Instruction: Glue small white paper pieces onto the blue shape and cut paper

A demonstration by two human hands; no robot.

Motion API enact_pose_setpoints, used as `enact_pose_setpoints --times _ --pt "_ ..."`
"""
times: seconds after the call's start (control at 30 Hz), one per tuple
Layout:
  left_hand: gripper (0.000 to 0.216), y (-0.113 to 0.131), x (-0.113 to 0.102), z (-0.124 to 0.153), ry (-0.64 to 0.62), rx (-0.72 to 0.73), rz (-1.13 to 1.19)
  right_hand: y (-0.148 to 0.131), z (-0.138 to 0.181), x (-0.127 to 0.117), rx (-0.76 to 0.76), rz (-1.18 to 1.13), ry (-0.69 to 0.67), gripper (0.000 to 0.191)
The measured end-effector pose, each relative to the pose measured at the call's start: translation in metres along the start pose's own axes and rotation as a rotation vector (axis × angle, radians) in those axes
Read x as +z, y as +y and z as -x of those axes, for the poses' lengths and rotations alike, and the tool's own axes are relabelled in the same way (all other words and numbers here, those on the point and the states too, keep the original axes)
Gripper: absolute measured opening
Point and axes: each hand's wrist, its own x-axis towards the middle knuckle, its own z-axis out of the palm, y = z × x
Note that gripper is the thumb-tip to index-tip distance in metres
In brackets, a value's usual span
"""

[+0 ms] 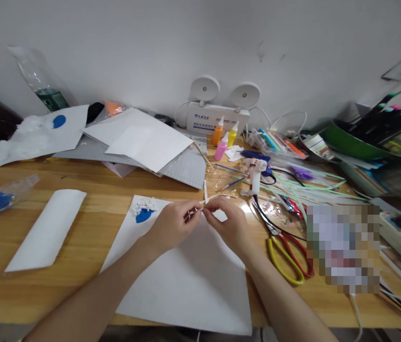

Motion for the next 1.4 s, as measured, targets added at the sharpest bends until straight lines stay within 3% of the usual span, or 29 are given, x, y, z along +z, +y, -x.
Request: enact_pose_setpoints --times 0.3,0.73,0.97,1.4 --pt "0.018 0.0009 0.0008 -0.0003 0.041 -0.034 0.093 -0.0044 0.0019 0.006 -0.085 0.03 0.141 0.009" --pt "0.012 -0.0002 0.0013 -0.0013 0.145 0.035 0.048 -0.0056 0.0035 0.0028 0.051 -0.125 0.018 0.007" --pt "0.012 0.0001 0.0011 -0.0011 0.119 0.029 0.06 -0.0036 0.0033 0.0035 0.095 -0.142 0.006 0.005" --pt "0.014 -0.0019 0.0026 -0.0016 0.146 0.037 0.121 -0.0039 0.0026 0.0024 0.061 -0.099 0.012 0.005"
